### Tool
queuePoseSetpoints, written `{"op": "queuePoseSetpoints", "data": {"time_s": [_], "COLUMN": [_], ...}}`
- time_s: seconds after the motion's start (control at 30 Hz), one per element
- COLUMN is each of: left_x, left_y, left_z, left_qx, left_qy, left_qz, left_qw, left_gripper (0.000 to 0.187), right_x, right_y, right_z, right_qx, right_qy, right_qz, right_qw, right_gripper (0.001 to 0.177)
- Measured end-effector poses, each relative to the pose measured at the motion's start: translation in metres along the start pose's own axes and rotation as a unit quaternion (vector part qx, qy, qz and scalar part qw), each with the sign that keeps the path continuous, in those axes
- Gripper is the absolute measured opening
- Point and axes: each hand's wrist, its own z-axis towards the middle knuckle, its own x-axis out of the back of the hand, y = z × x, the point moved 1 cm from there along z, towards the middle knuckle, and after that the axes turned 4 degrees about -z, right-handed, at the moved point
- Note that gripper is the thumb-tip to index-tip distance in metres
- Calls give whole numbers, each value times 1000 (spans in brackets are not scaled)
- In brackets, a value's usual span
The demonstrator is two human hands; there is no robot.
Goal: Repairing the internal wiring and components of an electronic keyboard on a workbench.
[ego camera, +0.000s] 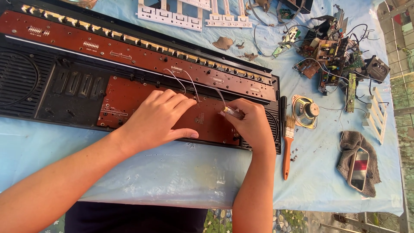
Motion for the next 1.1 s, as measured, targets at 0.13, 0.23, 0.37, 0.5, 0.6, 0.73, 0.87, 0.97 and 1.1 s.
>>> {"op": "queuePoseSetpoints", "data": {"time_s": [0.13, 0.23, 0.37, 0.5, 0.6, 0.73, 0.87, 0.97, 1.1], "left_x": [-1, 0, 1, 1, 0, 1, 2, 1, -3], "left_y": [0, 0, 0, 1, 0, 0, 1, -1, -2], "left_z": [0, 0, 0, 1, 0, 1, 1, 1, 0], "left_qx": [1, -1, 0, -3, -3, -3, 1, 7, 6], "left_qy": [3, 2, -4, 1, 2, -3, -8, -9, -9], "left_qz": [-6, -5, -6, -2, 0, -7, -15, -19, -22], "left_qw": [1000, 1000, 1000, 1000, 1000, 1000, 1000, 1000, 1000], "left_gripper": [74, 74, 75, 74, 74, 74, 74, 75, 76], "right_x": [1, -2, -6, -10, -14, -9, -4, -12, -26], "right_y": [-6, 0, 5, 3, 9, 0, -21, -19, -21], "right_z": [-2, 0, 1, 4, 4, 2, -4, 1, 4], "right_qx": [-4, -7, -21, -28, -42, -35, -4, 37, 106], "right_qy": [-19, -22, -41, -54, -54, -51, -12, 73, 145], "right_qz": [-6, -17, -77, -126, -128, -135, -102, -74, -60], "right_qw": [1000, 1000, 996, 990, 989, 989, 995, 994, 982], "right_gripper": [12, 11, 10, 18, 18, 15, 27, 36, 40]}}
